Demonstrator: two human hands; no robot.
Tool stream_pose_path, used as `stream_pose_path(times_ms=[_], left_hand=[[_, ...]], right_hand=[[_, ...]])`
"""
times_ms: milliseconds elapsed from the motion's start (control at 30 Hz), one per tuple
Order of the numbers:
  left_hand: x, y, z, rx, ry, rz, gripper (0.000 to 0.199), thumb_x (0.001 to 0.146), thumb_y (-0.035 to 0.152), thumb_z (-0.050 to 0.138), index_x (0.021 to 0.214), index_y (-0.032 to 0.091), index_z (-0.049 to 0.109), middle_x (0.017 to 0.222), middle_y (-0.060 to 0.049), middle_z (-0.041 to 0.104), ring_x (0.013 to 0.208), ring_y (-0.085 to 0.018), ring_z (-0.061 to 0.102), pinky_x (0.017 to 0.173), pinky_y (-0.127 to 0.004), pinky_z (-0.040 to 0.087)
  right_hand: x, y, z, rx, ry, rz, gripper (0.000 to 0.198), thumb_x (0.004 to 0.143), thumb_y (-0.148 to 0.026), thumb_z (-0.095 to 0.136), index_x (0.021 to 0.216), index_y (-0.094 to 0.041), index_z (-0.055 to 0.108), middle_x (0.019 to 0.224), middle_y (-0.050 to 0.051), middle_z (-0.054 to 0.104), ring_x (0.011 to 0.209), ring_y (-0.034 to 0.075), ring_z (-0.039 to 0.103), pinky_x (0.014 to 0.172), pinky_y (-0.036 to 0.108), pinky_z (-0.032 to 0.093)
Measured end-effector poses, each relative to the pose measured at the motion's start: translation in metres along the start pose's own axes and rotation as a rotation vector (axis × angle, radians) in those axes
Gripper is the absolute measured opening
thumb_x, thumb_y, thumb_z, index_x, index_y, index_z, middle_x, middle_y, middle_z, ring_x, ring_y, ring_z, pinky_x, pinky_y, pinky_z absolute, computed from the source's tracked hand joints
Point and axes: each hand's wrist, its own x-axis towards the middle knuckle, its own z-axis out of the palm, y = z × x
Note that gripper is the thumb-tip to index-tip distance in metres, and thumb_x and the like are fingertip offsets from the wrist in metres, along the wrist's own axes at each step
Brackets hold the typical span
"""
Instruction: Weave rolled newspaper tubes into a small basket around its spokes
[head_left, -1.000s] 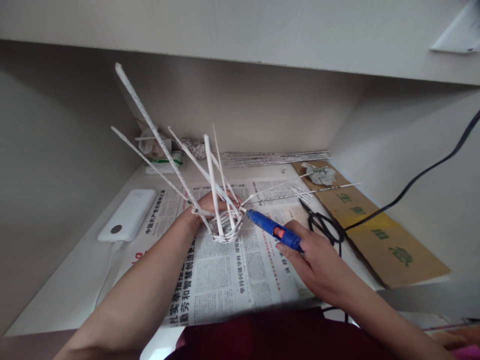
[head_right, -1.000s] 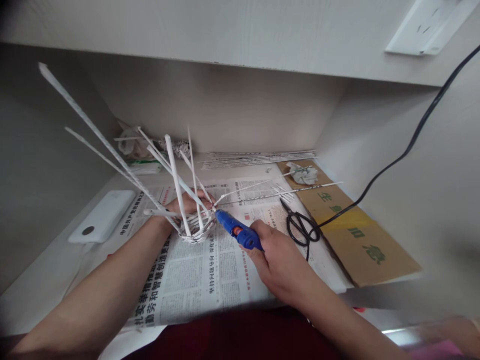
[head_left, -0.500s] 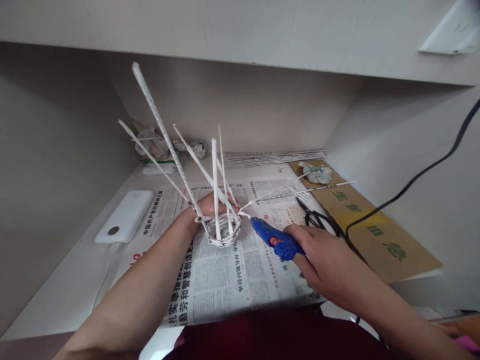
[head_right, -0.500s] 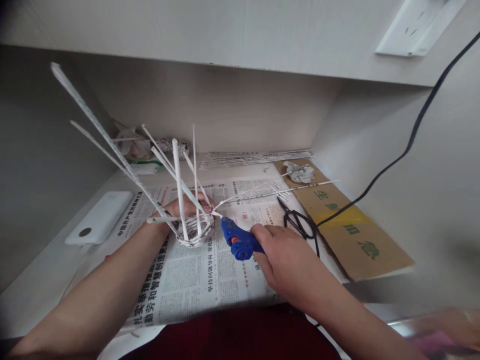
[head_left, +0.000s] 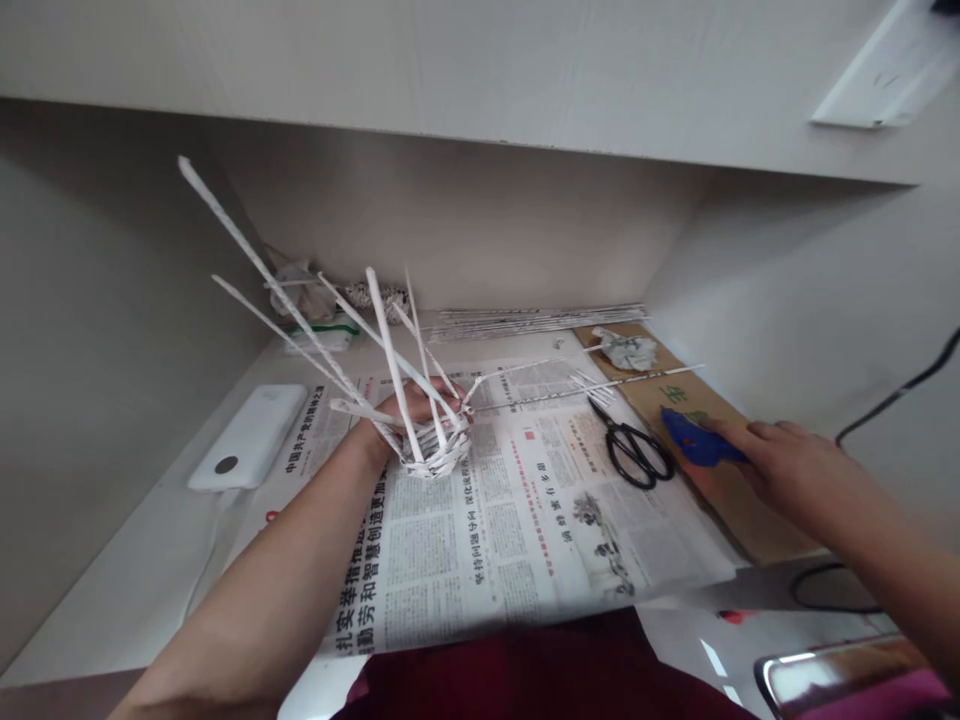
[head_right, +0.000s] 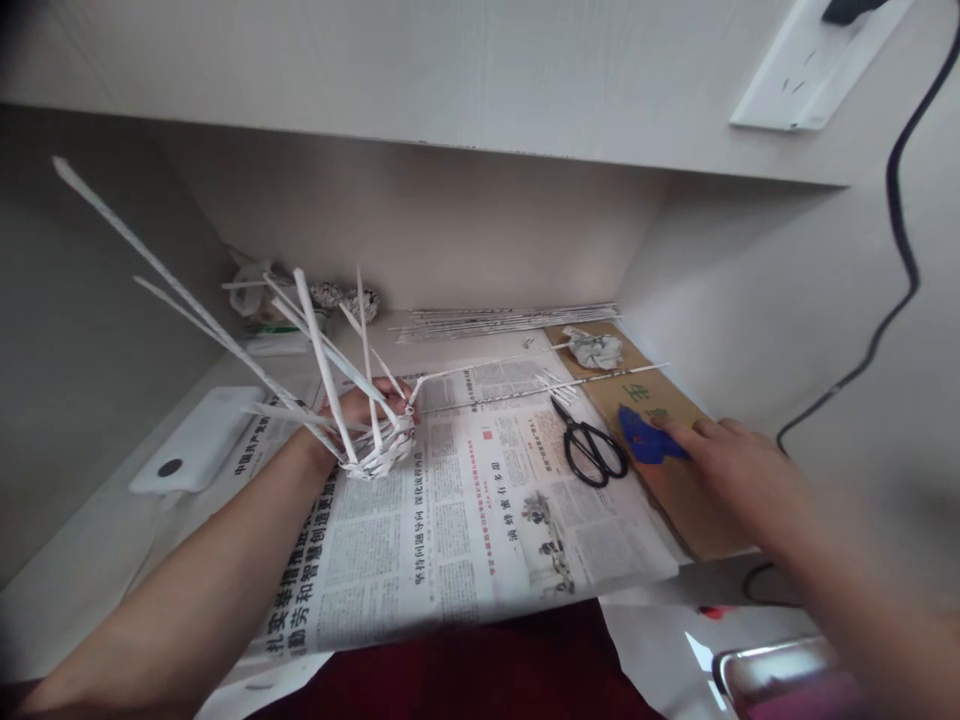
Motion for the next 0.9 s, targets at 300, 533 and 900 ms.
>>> stream_pose_path(times_ms=[300,533,900], left_hand=[[-0.014,0.007,0.009,-0.067,0.044,0.017,0.030,0.063,0.031,0.082,0.078,0.015,0.062,0.070,-0.003,0.068,0.058,-0.015,0.061,0.055,-0.027,0.046],[-0.010,0.012,0.005,-0.058,0.078,-0.005,0.034,0.057,0.031,0.084,0.076,0.014,0.061,0.068,-0.005,0.068,0.055,-0.016,0.061,0.051,-0.028,0.047],[0.003,0.003,-0.021,-0.032,0.127,0.048,0.039,0.052,0.034,0.088,0.076,0.014,0.064,0.064,-0.004,0.067,0.053,-0.016,0.060,0.050,-0.027,0.046]], right_hand=[[0.003,0.026,0.035,-0.058,0.064,0.145,0.046,0.080,-0.006,0.049,0.124,-0.010,0.062,0.085,0.023,0.068,0.073,0.032,0.065,0.062,0.040,0.040],[0.038,-0.029,-0.011,0.049,0.035,0.180,0.034,0.083,-0.026,0.060,0.112,-0.011,0.068,0.096,0.025,0.071,0.082,0.034,0.066,0.065,0.041,0.040],[0.158,-0.213,0.020,0.531,0.110,-0.368,0.018,0.088,-0.031,0.062,0.099,-0.018,0.069,0.103,0.011,0.067,0.102,0.028,0.055,0.084,0.037,0.039]])
